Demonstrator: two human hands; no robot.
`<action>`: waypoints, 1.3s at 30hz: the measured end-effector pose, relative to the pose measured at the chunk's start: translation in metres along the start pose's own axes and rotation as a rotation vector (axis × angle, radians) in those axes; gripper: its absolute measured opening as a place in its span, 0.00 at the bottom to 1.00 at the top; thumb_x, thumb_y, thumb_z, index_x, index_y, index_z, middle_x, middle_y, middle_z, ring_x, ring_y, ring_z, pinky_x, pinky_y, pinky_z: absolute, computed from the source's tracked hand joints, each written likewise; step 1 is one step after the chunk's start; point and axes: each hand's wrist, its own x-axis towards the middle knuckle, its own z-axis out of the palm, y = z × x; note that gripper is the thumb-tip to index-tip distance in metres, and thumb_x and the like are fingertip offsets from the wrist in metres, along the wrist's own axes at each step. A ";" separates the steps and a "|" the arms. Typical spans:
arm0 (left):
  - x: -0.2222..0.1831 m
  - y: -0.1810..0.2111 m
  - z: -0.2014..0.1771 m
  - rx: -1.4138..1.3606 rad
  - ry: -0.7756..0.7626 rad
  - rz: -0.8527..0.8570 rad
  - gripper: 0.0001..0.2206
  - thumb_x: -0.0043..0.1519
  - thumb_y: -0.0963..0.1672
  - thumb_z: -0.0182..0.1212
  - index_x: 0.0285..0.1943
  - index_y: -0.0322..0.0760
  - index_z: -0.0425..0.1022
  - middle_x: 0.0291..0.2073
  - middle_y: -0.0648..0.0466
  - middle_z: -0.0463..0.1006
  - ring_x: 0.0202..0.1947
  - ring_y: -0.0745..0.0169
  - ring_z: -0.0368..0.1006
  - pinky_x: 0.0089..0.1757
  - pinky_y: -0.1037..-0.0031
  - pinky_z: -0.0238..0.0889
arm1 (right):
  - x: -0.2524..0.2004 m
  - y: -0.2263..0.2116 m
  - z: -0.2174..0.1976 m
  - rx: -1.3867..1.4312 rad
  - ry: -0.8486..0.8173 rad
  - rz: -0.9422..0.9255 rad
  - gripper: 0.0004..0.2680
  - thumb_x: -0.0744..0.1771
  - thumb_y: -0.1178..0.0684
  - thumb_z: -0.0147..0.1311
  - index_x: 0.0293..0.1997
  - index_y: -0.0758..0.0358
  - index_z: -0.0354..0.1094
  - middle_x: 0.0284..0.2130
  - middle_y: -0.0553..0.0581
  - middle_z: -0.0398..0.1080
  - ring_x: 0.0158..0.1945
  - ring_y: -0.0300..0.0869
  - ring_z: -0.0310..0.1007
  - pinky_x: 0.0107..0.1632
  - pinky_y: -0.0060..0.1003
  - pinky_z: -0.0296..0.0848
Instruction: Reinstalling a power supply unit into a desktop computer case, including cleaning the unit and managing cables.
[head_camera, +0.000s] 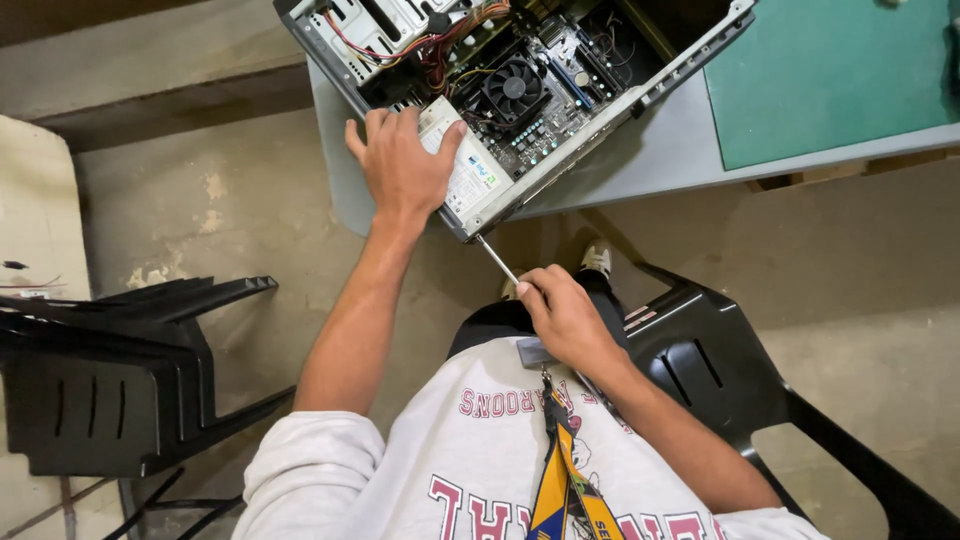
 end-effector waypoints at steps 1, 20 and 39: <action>0.000 0.000 0.000 0.002 0.004 0.002 0.29 0.70 0.61 0.64 0.57 0.31 0.81 0.42 0.45 0.83 0.62 0.49 0.71 0.67 0.31 0.37 | 0.001 0.000 0.002 0.028 0.017 0.020 0.10 0.72 0.49 0.57 0.54 0.61 0.77 0.37 0.63 0.76 0.41 0.55 0.81 0.45 0.51 0.79; 0.000 -0.004 0.009 -0.024 0.012 -0.010 0.29 0.70 0.60 0.64 0.58 0.31 0.80 0.42 0.45 0.82 0.64 0.48 0.70 0.68 0.31 0.39 | 0.009 -0.011 0.008 0.208 0.077 0.211 0.12 0.66 0.51 0.70 0.49 0.66 0.75 0.32 0.59 0.79 0.23 0.43 0.80 0.31 0.40 0.78; -0.002 -0.001 0.008 -0.039 0.019 -0.026 0.29 0.71 0.60 0.61 0.58 0.31 0.79 0.41 0.45 0.81 0.64 0.47 0.69 0.68 0.30 0.41 | 0.026 -0.003 0.017 0.328 0.049 0.205 0.08 0.70 0.52 0.61 0.44 0.66 0.80 0.18 0.59 0.75 0.19 0.42 0.77 0.28 0.34 0.76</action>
